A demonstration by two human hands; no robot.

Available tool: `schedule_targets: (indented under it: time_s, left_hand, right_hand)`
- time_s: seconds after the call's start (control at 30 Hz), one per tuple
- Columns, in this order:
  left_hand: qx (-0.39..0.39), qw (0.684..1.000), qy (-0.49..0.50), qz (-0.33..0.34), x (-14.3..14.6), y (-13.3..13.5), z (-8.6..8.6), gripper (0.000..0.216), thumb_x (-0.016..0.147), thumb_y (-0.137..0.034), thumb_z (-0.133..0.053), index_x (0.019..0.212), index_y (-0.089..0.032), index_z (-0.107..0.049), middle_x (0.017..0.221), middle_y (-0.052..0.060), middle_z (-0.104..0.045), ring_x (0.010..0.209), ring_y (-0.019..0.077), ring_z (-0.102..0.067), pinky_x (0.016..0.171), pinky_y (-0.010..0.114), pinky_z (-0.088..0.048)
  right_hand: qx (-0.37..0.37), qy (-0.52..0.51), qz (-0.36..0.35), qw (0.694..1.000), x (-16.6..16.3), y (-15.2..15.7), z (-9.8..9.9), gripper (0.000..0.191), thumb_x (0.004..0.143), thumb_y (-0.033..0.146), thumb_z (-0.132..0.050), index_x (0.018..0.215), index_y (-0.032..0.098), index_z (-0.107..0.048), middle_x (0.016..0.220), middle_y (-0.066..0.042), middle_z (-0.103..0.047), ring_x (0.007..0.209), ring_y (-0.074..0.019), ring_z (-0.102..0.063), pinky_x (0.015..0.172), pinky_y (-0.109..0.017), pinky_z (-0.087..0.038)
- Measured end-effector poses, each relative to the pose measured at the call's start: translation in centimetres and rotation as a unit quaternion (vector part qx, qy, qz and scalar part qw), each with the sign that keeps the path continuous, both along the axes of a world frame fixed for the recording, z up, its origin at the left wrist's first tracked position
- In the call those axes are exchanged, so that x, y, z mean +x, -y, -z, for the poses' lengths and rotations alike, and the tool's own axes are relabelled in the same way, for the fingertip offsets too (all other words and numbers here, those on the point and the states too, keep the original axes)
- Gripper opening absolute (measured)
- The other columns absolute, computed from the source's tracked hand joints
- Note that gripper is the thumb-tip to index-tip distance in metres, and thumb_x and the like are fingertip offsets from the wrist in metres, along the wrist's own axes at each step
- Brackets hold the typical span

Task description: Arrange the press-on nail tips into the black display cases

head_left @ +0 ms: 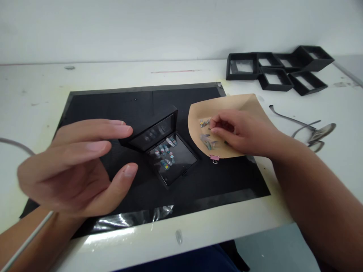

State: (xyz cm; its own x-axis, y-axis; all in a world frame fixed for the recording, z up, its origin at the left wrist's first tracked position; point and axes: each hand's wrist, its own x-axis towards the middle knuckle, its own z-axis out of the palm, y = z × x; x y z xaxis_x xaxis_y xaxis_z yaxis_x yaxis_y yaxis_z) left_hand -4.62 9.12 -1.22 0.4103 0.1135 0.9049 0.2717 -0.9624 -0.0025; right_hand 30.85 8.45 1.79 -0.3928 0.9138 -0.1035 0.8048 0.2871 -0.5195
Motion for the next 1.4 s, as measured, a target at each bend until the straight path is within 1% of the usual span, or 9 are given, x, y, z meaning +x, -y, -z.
schedule_targets:
  time_s: [0.13,0.3,0.37,0.63,0.77,1.03,1.13,1.3,1.4]
  left_hand:
    - [0.002,0.999,-0.024,0.034,-0.2,-0.3,-0.2,0.096,0.064,-0.028,-0.088,0.154,-0.019,-0.057,0.145,0.005,-0.071,0.105,0.0234,-0.078,0.058,0.031,-0.071]
    - [0.013,0.998,-0.031,0.051,-0.6,-0.7,0.0,0.056,0.058,-0.027,-0.092,0.109,-0.020,-0.069,0.144,0.005,-0.069,0.111,0.0244,-0.078,0.062,0.031,-0.072]
    - [0.003,0.999,-0.025,0.032,-0.4,-0.4,0.1,0.051,0.058,-0.025,-0.091,0.104,-0.022,-0.068,0.140,0.003,-0.071,0.108,0.0239,-0.078,0.061,0.031,-0.071]
    - [-0.028,1.000,0.007,0.006,0.3,0.2,0.2,0.064,0.060,-0.028,-0.090,0.121,-0.022,-0.072,0.132,0.003,-0.076,0.102,0.0253,-0.079,0.059,0.034,-0.070]
    - [-0.033,0.999,0.008,-0.006,0.4,0.3,0.2,0.089,0.066,-0.026,-0.088,0.150,-0.027,-0.061,0.137,0.000,-0.076,0.100,0.0249,-0.079,0.059,0.035,-0.071]
    - [-0.056,0.998,0.015,0.016,0.6,0.8,0.0,0.098,0.060,-0.020,-0.088,0.154,-0.023,-0.060,0.140,0.000,-0.075,0.107,0.0231,-0.077,0.069,0.034,-0.073]
    - [-0.048,0.999,0.018,0.016,0.7,0.9,-0.1,0.091,0.063,-0.019,-0.088,0.150,-0.020,-0.062,0.135,0.003,-0.076,0.104,0.0232,-0.078,0.067,0.034,-0.072]
    - [-0.053,0.998,-0.009,-0.031,0.9,1.4,-0.5,0.044,0.063,-0.015,-0.090,0.101,-0.023,-0.070,0.122,-0.001,-0.077,0.100,0.0242,-0.079,0.069,0.039,-0.075]
    - [-0.080,0.995,-0.035,-0.054,1.1,1.8,-0.9,0.046,0.064,-0.016,-0.093,0.102,-0.025,-0.069,0.120,-0.003,-0.077,0.101,0.0248,-0.079,0.077,0.045,-0.076]
  right_hand:
    - [0.007,-0.047,0.044,0.998,0.9,0.2,-0.7,0.018,0.098,0.043,-0.058,0.095,0.025,-0.059,0.086,-0.006,-0.066,0.073,-0.0218,-0.056,0.066,-0.039,-0.042]
    - [0.034,-0.065,0.086,0.994,2.0,0.3,-1.5,0.028,0.107,0.050,-0.046,0.093,0.026,-0.053,0.086,-0.005,-0.063,0.074,-0.0206,-0.056,0.067,-0.039,-0.045]
    - [0.031,-0.031,0.093,0.995,2.2,0.2,-1.6,0.032,0.106,0.050,-0.049,0.087,0.025,-0.053,0.082,-0.005,-0.062,0.072,-0.0200,-0.055,0.065,-0.039,-0.042]
    - [-0.003,0.020,0.064,0.998,1.3,-0.3,-0.1,0.036,0.095,0.054,-0.067,0.117,0.028,-0.079,0.073,-0.002,-0.067,0.065,-0.0205,-0.057,0.061,-0.039,-0.040]
    - [0.014,0.025,0.064,0.998,0.8,-0.4,0.4,0.028,0.095,0.048,-0.065,0.102,0.027,-0.082,0.077,-0.004,-0.071,0.070,-0.0213,-0.061,0.064,-0.039,-0.041]
    - [0.035,0.055,0.040,0.997,0.9,-0.8,0.6,0.023,0.096,0.042,-0.059,0.089,0.024,-0.071,0.083,-0.007,-0.073,0.077,-0.0244,-0.062,0.071,-0.041,-0.042]
    - [0.039,0.005,0.066,0.997,1.0,-0.5,0.3,0.020,0.096,0.041,-0.061,0.091,0.024,-0.069,0.084,-0.007,-0.071,0.075,-0.0242,-0.061,0.069,-0.041,-0.043]
    - [0.027,-0.167,0.101,0.980,0.7,0.8,-1.1,0.015,0.103,0.041,-0.061,0.099,0.027,-0.059,0.080,-0.002,-0.064,0.065,-0.0178,-0.056,0.060,-0.037,-0.045]
    - [-0.019,-0.307,0.095,0.947,-0.3,1.9,-2.1,0.016,0.106,0.042,-0.063,0.100,0.030,-0.054,0.075,0.001,-0.059,0.062,-0.0162,-0.052,0.054,-0.034,-0.040]
